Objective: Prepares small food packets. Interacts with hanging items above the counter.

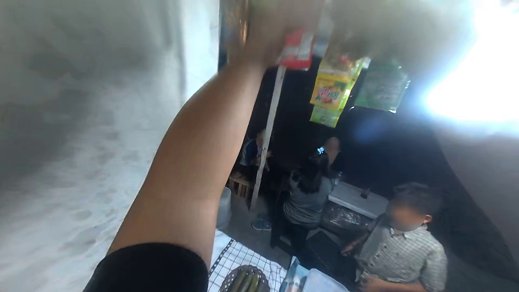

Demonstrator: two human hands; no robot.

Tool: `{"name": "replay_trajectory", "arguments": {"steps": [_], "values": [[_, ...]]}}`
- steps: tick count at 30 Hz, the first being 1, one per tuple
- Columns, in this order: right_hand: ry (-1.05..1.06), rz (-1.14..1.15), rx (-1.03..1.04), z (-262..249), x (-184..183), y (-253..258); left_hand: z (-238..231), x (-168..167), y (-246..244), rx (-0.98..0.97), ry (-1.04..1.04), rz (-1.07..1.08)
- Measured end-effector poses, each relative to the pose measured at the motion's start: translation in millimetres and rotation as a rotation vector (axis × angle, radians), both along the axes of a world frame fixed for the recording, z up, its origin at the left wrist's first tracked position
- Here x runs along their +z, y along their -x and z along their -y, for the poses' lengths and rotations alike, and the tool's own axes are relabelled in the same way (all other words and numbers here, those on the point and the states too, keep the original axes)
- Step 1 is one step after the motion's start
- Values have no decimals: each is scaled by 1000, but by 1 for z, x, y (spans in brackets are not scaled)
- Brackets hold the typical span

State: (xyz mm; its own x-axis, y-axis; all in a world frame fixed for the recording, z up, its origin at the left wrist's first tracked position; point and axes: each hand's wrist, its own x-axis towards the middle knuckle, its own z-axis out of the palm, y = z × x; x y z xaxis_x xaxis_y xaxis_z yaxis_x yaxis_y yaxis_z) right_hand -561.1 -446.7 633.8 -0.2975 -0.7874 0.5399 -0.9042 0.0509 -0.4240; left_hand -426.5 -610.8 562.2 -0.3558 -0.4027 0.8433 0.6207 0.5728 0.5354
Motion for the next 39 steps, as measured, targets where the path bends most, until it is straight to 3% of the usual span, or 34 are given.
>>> {"name": "replay_trajectory", "arguments": {"steps": [4, 8, 19, 28, 35, 39], "values": [[-57, 133, -114, 4, 24, 15, -10, 1, -8, -63, -50, 82], [-42, 12, -245, 7, 24, 11, -9, 0, -10, -89, -30, 80], [-40, -250, -215, 26, 34, 2, -12, 2, -9, -113, -33, 104], [-28, -192, -113, 29, 32, 3, -12, 2, -8, -126, 6, 37], [4, -198, 207, 32, 28, -2, -16, 0, -9, -190, 76, -27], [5, -126, -167, 23, 20, 3, -9, 4, -7, -107, 32, 13]]}}
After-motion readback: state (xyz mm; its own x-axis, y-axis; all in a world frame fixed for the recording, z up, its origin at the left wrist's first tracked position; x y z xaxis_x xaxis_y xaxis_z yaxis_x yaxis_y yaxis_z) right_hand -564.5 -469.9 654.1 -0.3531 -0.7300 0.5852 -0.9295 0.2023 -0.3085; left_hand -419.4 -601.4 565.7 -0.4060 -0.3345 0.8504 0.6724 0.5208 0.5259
